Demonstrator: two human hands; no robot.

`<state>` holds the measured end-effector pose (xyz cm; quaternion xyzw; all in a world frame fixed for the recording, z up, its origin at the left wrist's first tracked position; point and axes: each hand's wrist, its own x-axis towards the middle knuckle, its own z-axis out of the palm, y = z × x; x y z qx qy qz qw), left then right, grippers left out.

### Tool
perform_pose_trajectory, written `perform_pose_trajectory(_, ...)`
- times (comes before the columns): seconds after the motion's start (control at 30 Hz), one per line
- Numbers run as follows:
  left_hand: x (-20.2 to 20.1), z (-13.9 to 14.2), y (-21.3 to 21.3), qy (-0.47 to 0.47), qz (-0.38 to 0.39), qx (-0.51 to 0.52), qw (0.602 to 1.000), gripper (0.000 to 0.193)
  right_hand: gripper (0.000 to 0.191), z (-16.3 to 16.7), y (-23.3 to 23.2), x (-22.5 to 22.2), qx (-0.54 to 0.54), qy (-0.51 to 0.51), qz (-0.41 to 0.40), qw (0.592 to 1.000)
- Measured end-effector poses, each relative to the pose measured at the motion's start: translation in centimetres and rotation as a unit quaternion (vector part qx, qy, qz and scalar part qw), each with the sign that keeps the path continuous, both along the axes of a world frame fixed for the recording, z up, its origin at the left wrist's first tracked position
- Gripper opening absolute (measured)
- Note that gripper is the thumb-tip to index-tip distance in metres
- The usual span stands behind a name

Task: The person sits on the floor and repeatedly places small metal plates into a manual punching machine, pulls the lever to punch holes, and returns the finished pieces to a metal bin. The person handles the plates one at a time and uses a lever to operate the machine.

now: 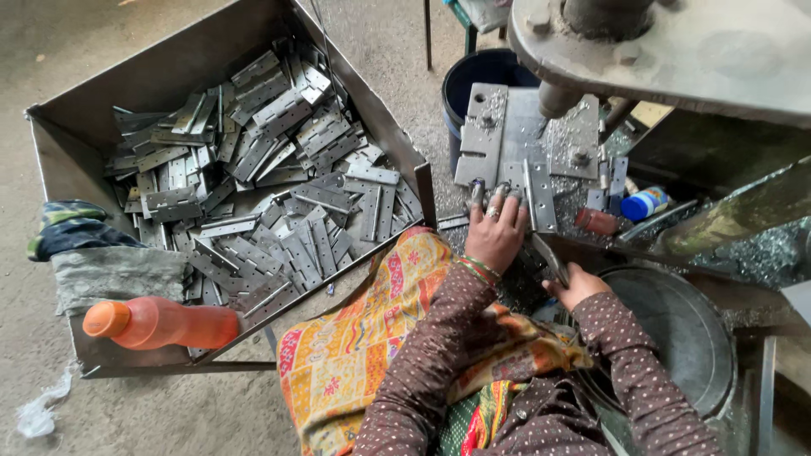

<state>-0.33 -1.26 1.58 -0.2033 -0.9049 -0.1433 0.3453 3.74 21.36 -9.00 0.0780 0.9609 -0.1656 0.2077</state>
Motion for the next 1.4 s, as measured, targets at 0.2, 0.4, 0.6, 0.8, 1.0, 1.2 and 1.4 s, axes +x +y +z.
perform_pose_trajectory(0.2, -2.1, 3.1, 0.2, 0.001, -0.044, 0.123, 0.991, 0.007, 0.058, -0.7, -0.1, 0.3, -0.008, 0.032, 0.009, 0.999)
perform_pose_trajectory(0.4, -6.6, 2.4, 2.7, -0.046, 0.028, -0.051, 0.997, 0.014, 0.061, 0.0, -0.1, 0.6, 0.001, 0.041, 0.022, 0.999)
perform_pose_trajectory(0.6, -7.9, 0.7, 0.6, -0.229, 0.1, -0.172, 0.953, 0.05, 0.064, 0.0, 0.1, 0.4, -0.01, 0.012, 0.022, 1.0)
perform_pose_trajectory(0.8, -5.8, 2.4, -1.4, -0.256, 0.123, -0.093, 0.954, 0.076, 0.064, -0.4, 0.2, 0.2, 0.004, 0.025, 0.021, 0.999)
perform_pose_trajectory(1.0, -3.9, 0.4, 1.7, -0.25, 0.052, -0.06, 0.965, 0.049, 0.059, 0.7, 0.2, 0.2, -0.017, -0.022, -0.009, 1.0)
perform_pose_trajectory(1.2, -7.0, -0.6, 2.5, -0.227, 0.07, -0.017, 0.971, 0.048, 0.061, 0.9, 0.0, 0.7, 0.001, 0.042, 0.019, 0.999)
perform_pose_trajectory(1.4, -7.0, 0.1, 2.2, -0.282, 0.055, -0.041, 0.957, 0.043, 0.059, -0.6, -1.3, 2.2, -0.049, 0.085, -0.003, 0.995)
